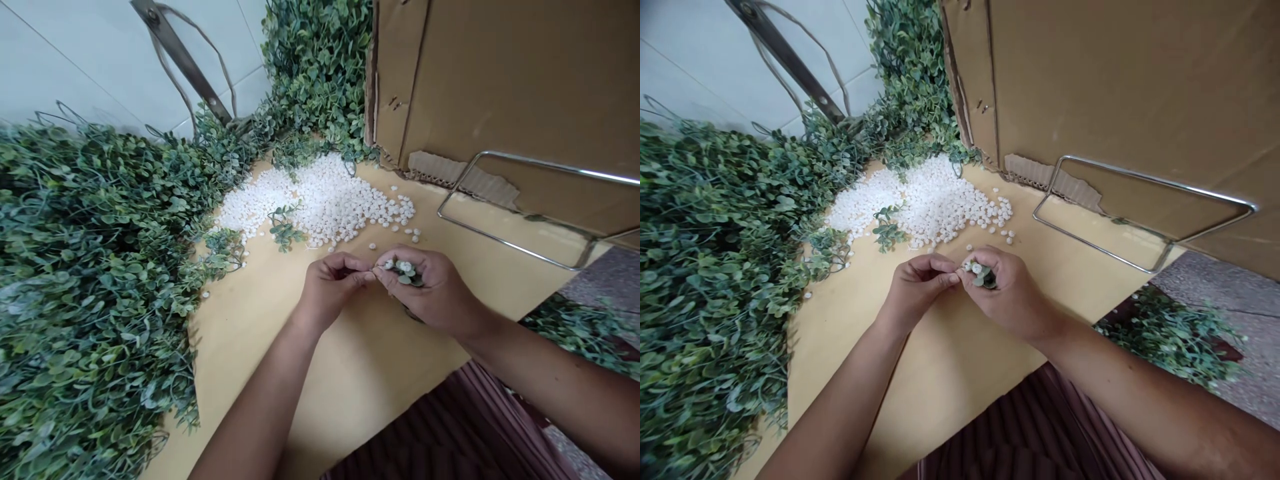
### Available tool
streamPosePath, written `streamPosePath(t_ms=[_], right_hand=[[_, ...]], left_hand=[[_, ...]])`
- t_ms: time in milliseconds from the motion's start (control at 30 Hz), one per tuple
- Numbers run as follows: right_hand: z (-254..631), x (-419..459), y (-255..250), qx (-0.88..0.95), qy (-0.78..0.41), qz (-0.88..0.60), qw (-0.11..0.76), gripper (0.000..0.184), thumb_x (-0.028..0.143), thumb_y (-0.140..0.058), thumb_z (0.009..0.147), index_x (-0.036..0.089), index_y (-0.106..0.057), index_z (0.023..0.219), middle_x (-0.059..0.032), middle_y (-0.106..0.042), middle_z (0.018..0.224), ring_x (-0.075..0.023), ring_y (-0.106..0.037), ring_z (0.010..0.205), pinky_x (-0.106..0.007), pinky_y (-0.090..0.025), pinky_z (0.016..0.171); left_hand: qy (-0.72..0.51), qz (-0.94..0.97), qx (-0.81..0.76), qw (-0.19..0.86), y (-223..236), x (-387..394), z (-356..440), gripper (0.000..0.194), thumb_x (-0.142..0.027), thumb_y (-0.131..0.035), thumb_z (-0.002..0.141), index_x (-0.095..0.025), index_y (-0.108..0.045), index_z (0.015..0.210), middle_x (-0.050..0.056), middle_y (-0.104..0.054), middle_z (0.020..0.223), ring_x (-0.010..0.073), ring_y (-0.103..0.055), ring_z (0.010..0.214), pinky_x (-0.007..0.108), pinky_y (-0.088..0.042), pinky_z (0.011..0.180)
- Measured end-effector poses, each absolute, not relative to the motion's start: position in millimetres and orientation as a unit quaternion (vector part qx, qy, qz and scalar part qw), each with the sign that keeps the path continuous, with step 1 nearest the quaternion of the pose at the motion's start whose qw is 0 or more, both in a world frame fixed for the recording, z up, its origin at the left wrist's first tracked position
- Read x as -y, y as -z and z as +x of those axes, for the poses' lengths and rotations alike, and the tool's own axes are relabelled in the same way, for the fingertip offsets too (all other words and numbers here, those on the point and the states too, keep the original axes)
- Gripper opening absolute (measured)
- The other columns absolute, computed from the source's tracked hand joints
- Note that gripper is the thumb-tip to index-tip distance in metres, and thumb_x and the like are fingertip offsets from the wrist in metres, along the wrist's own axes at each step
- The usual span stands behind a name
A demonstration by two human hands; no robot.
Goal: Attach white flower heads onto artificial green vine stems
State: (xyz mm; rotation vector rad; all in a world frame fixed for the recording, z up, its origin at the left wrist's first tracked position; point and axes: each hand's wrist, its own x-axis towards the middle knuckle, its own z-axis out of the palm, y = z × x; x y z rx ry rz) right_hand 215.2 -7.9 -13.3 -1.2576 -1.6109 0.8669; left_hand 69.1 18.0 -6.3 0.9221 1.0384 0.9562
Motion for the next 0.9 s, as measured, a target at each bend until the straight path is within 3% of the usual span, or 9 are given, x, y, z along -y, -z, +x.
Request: streamPosePath(t_ms=[367,900], right_hand=[[216.3,5.2,8.4,0.618,-0.4,-0.497,0.461,0.017,0.024,-0.051,0.077,0.017,-0.051,0.061,0.0028,-0.046,0.053,-0.0089,-0.04,0.049,-0.021,-0.032,0.045],[213.2,3.2,15.5,0.629,-0.38,-0.512,0.444,0.016,0.024,-0.051,0.076,0.017,-0.049,0.062,0.0031,-0.045,0.051,-0.0089,-0.04,0.047,-0.021,-0.033,0.044]], left_hand=[[-0.397,0.408,-0.462,0.68,3.1,-20.2,64.5,0.027,-0.032,-0.083,0.047,-0.016,-0.073,0.067,0.0,-0.069,0.06,0.007,-0.057,0.052,0.021,-0.051,0.058],[-0.414,0.422,-0.478,0.65,5.6,-17.5,72.3,0.025,-0.032,-0.082,0.045,-0.015,-0.068,0.056,-0.002,-0.063,0.055,0.0068,-0.054,0.051,0.02,-0.046,0.053]])
